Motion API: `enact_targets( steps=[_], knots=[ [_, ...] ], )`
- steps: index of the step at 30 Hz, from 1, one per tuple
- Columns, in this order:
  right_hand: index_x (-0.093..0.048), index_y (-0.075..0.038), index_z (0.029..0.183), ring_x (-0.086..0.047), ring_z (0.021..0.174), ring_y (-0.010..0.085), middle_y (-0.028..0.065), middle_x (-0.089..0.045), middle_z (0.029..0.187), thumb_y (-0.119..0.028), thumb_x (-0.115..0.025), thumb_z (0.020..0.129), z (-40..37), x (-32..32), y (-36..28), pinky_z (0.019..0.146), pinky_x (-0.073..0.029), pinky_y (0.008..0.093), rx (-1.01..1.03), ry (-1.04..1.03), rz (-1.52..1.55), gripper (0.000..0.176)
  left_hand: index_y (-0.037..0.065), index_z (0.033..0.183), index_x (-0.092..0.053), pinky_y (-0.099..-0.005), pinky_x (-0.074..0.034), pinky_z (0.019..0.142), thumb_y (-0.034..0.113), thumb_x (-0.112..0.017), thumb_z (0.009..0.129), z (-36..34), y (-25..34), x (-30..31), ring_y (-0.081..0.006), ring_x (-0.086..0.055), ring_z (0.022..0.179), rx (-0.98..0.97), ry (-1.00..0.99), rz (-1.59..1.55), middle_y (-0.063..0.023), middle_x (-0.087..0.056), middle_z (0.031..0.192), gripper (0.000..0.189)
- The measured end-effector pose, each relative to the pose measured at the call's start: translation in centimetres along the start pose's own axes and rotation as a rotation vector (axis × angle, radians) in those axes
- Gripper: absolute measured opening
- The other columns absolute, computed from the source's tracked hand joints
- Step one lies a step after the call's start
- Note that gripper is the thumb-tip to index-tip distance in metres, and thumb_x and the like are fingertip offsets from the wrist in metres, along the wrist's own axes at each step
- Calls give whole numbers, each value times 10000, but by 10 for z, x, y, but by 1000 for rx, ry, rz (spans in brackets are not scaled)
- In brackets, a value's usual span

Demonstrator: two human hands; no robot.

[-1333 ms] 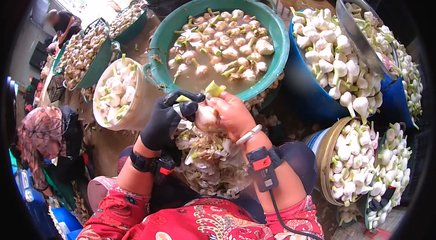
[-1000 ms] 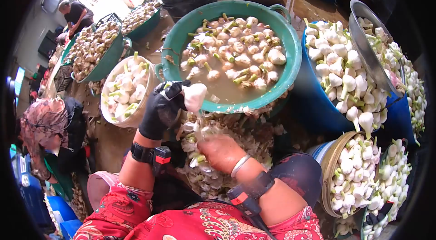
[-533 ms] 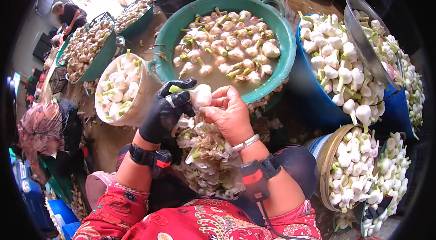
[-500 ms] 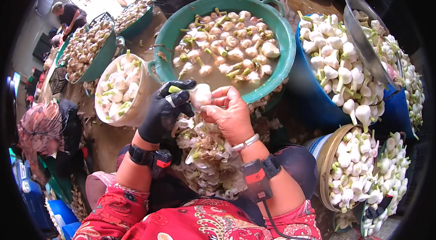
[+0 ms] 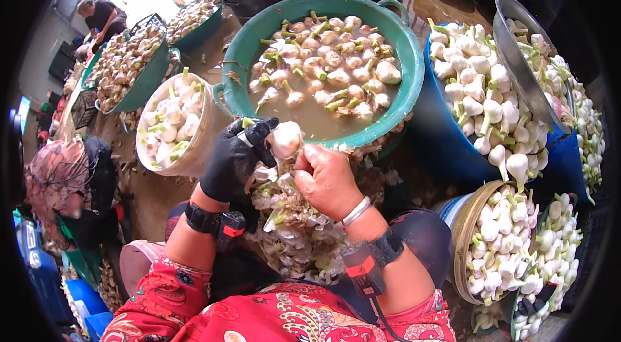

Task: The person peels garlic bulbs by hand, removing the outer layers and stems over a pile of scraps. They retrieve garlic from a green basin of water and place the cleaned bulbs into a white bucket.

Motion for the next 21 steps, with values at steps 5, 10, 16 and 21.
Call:
enact_targets(
  steps=[5, 10, 16, 21],
  knots=[
    [-594, -7, 897, -595, 585, 92, 32, -630, 753, -58, -590, 854, -2, 16, 38, 530, -479, 213, -344, 240, 373, 67, -19, 1039, -608, -274, -526, 612, 135, -655, 859, -1, 5, -9, -148, -626, 699, -81, 5, -86, -87, -650, 965, 241],
    [-611, -13, 852, -618, 594, 84, 38, -648, 760, -76, -617, 868, -8, 7, 61, 510, -502, 208, -556, 318, 660, 66, 23, 1026, -615, -251, -497, 769, 105, -714, 816, -8, 16, -29, -133, -609, 867, -377, -65, 290, -83, -653, 1051, 246],
    [-597, 1, 871, -632, 594, 108, 45, -635, 763, -32, -557, 868, -6, 8, 69, 492, -512, 225, -512, 388, 547, 52, 21, 1016, -602, -270, -483, 846, 92, -710, 822, -14, 19, -39, -145, -611, 932, -490, -64, 581, -82, -652, 1057, 234],
    [-577, -10, 848, -631, 573, 133, 57, -616, 732, -34, -522, 867, -8, 8, 75, 481, -515, 248, -578, 381, 523, 63, -5, 1068, -563, -377, -535, 845, 73, -623, 878, -7, -6, -26, -241, -636, 938, -55, -38, -397, -139, -610, 1120, 214]
  ],
)
Point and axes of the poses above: each hand's wrist, its own z-axis towards the middle knuckle, its own x-axis out of the back of the hand, y = z × x, the point moved 10 cm from there along z, towards the middle knuckle
